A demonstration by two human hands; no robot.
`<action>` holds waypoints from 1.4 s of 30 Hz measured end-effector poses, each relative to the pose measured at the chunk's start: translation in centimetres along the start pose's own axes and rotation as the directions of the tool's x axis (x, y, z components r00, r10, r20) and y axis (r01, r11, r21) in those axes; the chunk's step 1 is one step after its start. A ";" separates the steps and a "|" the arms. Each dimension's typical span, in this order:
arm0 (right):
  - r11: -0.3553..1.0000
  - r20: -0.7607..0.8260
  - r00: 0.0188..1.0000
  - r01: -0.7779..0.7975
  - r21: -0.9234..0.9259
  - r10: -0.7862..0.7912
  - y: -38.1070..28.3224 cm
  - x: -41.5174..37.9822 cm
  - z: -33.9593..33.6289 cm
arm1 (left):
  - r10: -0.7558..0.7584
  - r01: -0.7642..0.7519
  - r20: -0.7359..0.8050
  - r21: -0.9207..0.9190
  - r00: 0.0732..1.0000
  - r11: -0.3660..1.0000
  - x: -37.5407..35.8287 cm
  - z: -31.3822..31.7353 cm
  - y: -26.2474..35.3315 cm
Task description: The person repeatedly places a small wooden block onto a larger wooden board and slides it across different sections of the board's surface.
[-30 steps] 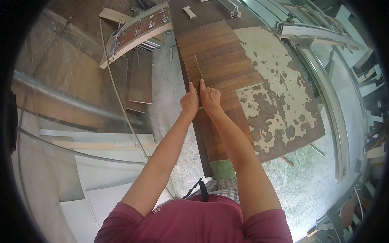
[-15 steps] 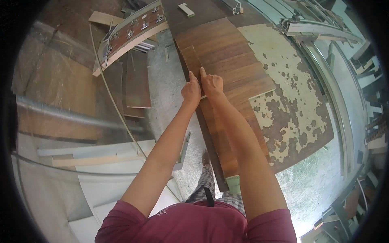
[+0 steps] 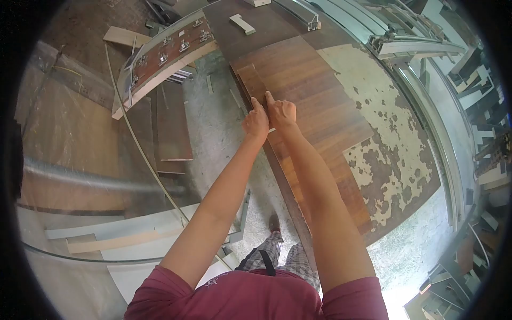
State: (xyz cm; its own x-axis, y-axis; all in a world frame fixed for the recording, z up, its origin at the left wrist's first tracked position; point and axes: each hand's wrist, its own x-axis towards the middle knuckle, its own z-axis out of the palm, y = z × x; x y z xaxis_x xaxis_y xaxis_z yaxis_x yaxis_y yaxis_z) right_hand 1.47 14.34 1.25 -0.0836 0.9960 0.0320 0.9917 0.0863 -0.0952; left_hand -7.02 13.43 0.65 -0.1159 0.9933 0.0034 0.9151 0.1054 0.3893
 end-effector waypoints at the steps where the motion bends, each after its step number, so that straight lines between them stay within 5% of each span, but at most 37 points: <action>1: 1.000 -0.005 1.000 -0.003 0.004 0.003 -0.1 0.6 0.0 | -0.001 0.001 0.010 0.016 1.000 1.000 0.5 -0.1 -0.1; 23: 0.999 0.011 1.000 -0.013 0.043 0.012 -2.2 9.7 0.5 | 0.039 -0.039 -0.006 0.055 0.999 0.998 10.0 -0.3 -2.0; 33: 0.995 -0.168 0.982 -0.081 0.062 0.090 -2.0 9.8 2.5 | 0.057 -0.056 -0.017 0.078 0.998 0.995 9.7 -0.3 -1.7; 42: 0.992 -0.105 0.991 -0.077 0.100 0.088 -0.8 4.9 2.1 | 0.067 -0.065 -0.030 0.069 0.997 0.996 4.8 0.0 -1.1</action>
State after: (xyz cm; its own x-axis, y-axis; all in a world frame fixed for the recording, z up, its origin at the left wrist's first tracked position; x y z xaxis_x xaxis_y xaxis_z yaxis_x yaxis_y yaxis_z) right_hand 0.10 19.16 -0.58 0.0146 0.9916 0.1282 0.9804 0.0110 -0.1968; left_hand -8.60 18.11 0.28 -0.0662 0.9962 0.0574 0.9451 0.0442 0.3237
